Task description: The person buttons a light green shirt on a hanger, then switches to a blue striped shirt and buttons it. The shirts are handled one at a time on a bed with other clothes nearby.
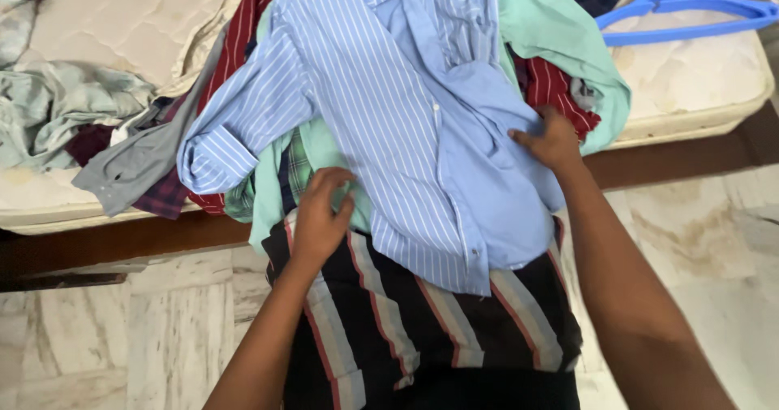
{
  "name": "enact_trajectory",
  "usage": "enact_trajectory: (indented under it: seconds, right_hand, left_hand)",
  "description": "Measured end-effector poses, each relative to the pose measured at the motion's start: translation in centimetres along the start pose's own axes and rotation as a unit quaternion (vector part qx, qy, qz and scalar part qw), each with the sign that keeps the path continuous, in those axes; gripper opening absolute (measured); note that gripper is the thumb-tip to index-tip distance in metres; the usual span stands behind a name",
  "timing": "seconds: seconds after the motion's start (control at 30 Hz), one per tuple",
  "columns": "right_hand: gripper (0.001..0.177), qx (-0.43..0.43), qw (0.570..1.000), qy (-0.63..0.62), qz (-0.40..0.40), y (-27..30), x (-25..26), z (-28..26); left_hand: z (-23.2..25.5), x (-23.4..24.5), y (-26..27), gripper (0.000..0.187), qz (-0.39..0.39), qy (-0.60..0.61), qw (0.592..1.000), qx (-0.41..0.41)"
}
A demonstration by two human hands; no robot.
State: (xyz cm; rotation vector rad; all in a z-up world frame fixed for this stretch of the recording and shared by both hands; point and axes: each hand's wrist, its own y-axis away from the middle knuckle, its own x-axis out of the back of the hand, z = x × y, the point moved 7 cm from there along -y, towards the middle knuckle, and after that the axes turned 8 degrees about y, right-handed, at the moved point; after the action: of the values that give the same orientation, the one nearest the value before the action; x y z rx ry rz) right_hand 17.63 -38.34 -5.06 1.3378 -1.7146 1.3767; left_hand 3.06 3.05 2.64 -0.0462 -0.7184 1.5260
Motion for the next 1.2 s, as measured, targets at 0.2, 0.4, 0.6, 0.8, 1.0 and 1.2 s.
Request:
enact_trajectory:
  seconds: [0.2, 0.4, 0.6, 0.8, 1.0, 1.2]
  right_hand:
    - [0.04, -0.01, 0.994, 0.088, -0.061, 4.3, 4.7, -6.9]
    - [0.048, 0.182, 0.864, -0.299, -0.363, 10.4, 3.3, -19.7]
    - [0.025, -0.13, 0.879, -0.449, -0.095, 3.7, 0.0, -5.7]
    - [0.022, -0.22, 0.905, -0.331, -0.151, 2.9, -9.7, -0.3]
    - [0.025, -0.263, 0.84, -0.454, -0.137, 2.3, -8.3, 0.6]
    - [0.024, -0.243, 0.868, -0.432, -0.006, 2.4, -4.5, 0.3]
  left_hand:
    - [-0.3, -5.3, -1.3, 0.027, -0.058, 0.083, 0.99, 0.102]
    - [-5.9, -13.6, -1.1, 0.075, -0.02, 0.34, 0.806, 0.485]
    - [-7.8, -15.5, 0.1, 0.084, 0.008, 0.313, 0.892, 0.327]
    - [-11.5, -17.1, 3.3, 0.06, 0.038, 0.406, 0.799, 0.442]
    - [-13.4, -16.6, 3.4, 0.057, 0.089, 0.507, 0.74, 0.433]
    - [-10.3, -13.9, 2.6, 0.058, 0.143, 0.562, 0.626, 0.522]
